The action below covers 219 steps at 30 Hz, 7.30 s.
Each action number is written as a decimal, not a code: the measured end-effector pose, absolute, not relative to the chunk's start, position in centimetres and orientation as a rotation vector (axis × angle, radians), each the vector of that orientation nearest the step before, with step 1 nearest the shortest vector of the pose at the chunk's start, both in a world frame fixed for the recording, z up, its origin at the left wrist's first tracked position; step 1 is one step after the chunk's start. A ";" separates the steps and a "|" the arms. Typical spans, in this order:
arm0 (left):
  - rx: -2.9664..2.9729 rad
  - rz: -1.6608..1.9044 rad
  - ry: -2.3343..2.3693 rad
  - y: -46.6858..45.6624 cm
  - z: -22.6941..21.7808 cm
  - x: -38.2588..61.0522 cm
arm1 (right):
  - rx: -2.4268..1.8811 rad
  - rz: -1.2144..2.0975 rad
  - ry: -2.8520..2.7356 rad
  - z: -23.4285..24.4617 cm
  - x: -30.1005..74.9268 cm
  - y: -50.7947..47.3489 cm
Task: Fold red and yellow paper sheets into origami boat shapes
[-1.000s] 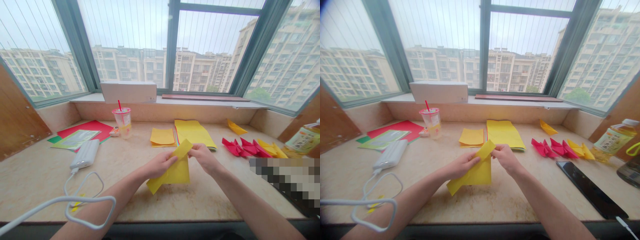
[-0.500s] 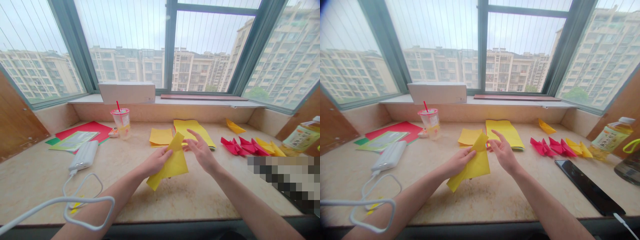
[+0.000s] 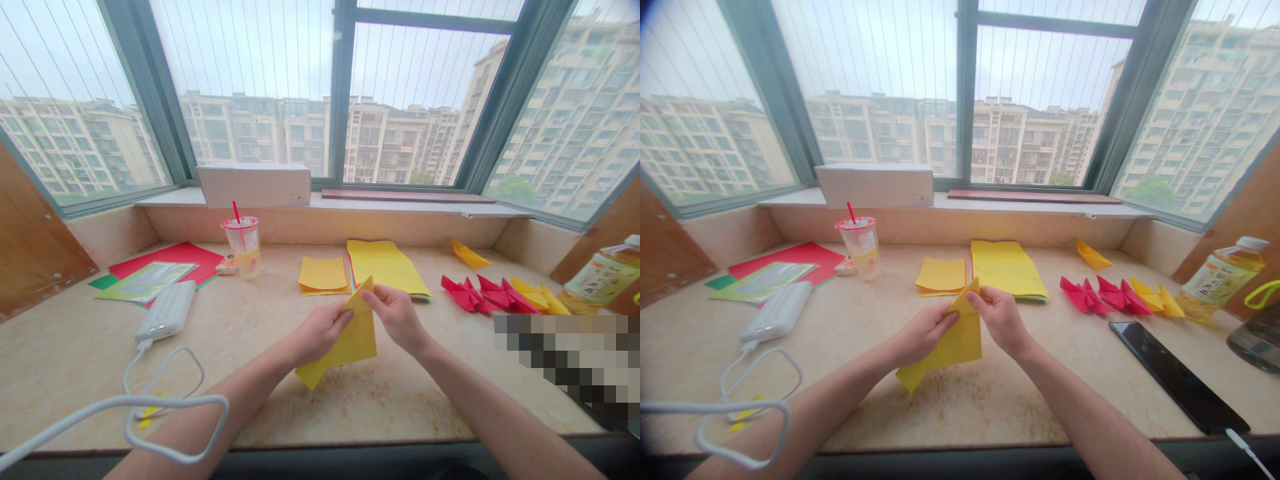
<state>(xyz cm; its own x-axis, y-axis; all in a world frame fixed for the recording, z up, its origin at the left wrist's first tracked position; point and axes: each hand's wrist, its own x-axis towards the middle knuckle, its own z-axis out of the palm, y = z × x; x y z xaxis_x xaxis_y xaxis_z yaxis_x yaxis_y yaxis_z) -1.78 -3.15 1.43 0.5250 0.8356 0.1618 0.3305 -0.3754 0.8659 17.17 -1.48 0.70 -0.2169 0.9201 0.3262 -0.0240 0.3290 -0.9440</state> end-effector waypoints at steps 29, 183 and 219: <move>1.437 1.021 0.490 -3.2 2.4 -2.5 | -1.028 1.111 -1.047 0.8 22.7 2.4; 2.122 1.276 1.192 -1.0 0.5 -3.7 | -0.807 0.139 -1.609 -0.2 18.6 -0.7; 1.335 1.001 0.700 -2.4 1.0 -1.6 | -0.649 1.112 -1.521 0.8 17.4 -0.6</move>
<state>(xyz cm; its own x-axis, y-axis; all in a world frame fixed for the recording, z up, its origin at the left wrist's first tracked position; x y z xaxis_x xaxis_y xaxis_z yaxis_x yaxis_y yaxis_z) -1.64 -2.44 0.97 0.4367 0.8903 0.1293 -0.1847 -0.0519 0.9814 17.41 -0.60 0.77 -0.2599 0.8596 0.4400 -0.1586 0.4114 -0.8975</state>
